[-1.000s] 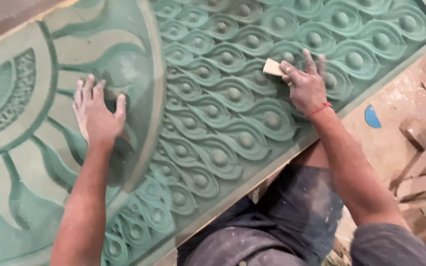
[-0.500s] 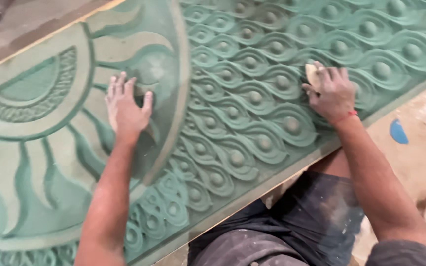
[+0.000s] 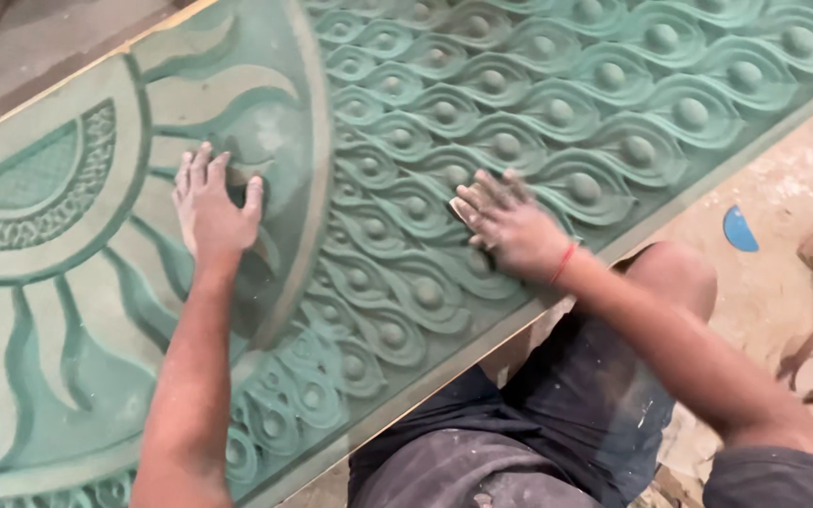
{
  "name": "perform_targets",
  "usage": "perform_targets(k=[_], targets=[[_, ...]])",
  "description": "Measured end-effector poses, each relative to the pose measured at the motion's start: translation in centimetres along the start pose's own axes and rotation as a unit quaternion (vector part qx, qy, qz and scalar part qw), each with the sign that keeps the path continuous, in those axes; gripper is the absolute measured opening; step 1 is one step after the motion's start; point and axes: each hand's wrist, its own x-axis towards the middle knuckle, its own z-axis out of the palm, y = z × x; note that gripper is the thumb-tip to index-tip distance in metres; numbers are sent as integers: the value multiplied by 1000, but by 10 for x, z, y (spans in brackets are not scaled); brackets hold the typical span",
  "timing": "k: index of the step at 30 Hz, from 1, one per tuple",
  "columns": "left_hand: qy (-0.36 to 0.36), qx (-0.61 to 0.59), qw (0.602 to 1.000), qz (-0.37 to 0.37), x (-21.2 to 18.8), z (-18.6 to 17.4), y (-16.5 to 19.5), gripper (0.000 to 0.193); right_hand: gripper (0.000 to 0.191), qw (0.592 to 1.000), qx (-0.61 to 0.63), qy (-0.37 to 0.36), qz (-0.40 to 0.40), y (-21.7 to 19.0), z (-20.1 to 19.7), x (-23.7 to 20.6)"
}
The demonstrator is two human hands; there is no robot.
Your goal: The person uses a sanding block to smooth the surface of a large green relief panel featuring a sun and wave pattern. The person holds the panel with one hand while sanding the raised details with the other.
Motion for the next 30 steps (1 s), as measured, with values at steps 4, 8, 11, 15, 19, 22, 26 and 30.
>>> perform_targets(k=[4, 8, 11, 15, 19, 22, 26, 30], targets=[[0, 7, 1000, 10, -1, -1, 4, 59, 48, 988, -128, -9, 81, 62, -50, -22], [2, 2, 1000, 0, 0, -6, 9, 61, 38, 979, -101, 10, 178, 52, -46, -24], [-3, 9, 1000, -8, 0, -11, 14, 60, 48, 993, 94, 3, 74, 6, -10, -21], [-3, 17, 1000, -11, 2, -14, 18, 62, 52, 998, 53, -7, 24, 20, -10, -36], [-1, 3, 1000, -16, 0, -13, 17, 62, 46, 981, -80, 28, 173, 69, -36, -54], [-8, 2, 1000, -17, -2, -13, 15, 62, 49, 975, -66, 22, 211, 50, -23, -55], [-16, 3, 1000, -13, 0, -14, 15, 64, 54, 999, -2, -15, 45, -7, 9, -48], [-8, 5, 1000, 4, 1, -14, 15, 63, 52, 996, -24, -22, 80, 28, -23, -53]])
